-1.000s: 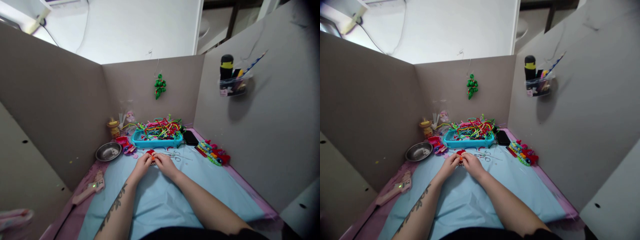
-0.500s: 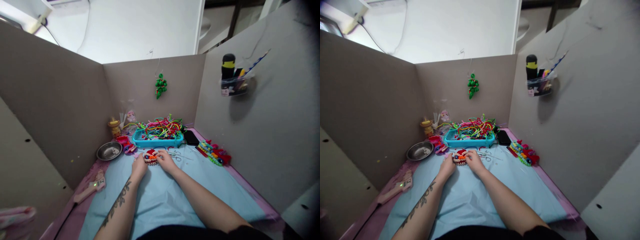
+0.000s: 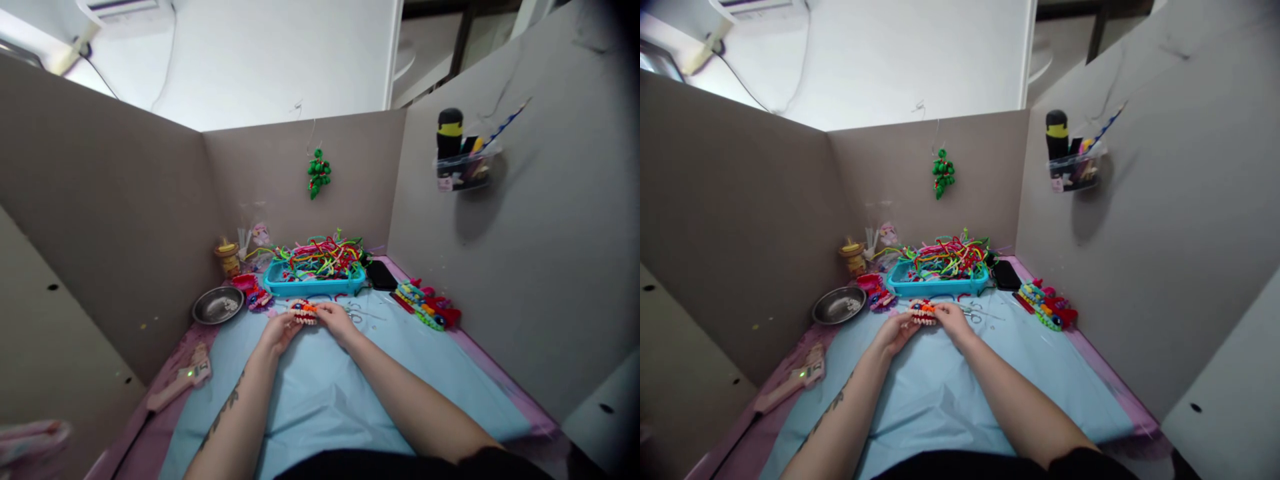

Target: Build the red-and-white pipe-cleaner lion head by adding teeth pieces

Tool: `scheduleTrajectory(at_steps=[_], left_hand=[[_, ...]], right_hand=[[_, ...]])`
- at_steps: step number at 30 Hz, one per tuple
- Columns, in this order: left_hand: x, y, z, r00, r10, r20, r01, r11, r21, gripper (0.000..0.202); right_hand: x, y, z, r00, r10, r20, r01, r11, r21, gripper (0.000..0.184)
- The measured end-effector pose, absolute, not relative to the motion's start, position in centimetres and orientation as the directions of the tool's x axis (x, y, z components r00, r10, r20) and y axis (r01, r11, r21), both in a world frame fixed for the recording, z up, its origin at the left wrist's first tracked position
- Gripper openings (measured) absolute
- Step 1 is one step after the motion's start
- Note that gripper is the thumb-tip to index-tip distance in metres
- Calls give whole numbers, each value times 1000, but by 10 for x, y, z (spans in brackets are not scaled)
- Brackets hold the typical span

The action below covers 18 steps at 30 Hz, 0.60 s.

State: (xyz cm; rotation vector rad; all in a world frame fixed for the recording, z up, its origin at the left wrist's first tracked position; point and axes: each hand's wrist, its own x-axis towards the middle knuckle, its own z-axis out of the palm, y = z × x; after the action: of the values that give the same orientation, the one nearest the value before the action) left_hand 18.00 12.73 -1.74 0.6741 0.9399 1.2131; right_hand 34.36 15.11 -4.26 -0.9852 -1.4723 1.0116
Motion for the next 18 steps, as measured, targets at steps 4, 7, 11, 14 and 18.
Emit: scheduleTrajectory(at_steps=[4, 7, 11, 14, 18], left_hand=[[180, 128, -16, 170, 935, -311, -542, 352, 763, 17], [185, 128, -16, 155, 929, -335, -550, 363, 753, 20], [192, 126, -15, 140, 940, -310, -627, 327, 707, 15], [196, 123, -16, 129, 954, -270, -648, 287, 705, 14], [201, 119, -16, 147, 975, -170, -647, 224, 729, 18]], right_hand=[[347, 145, -35, -41, 902, 429, 250, 425, -870, 15], [347, 133, -26, -29, 810, 586, 394, 548, -738, 13], [345, 114, -15, -182, 749, 637, 472, 635, -612, 20], [342, 110, -15, -193, 784, 589, 511, 593, -622, 21], [340, 117, -21, -126, 832, 540, 549, 512, -660, 16]])
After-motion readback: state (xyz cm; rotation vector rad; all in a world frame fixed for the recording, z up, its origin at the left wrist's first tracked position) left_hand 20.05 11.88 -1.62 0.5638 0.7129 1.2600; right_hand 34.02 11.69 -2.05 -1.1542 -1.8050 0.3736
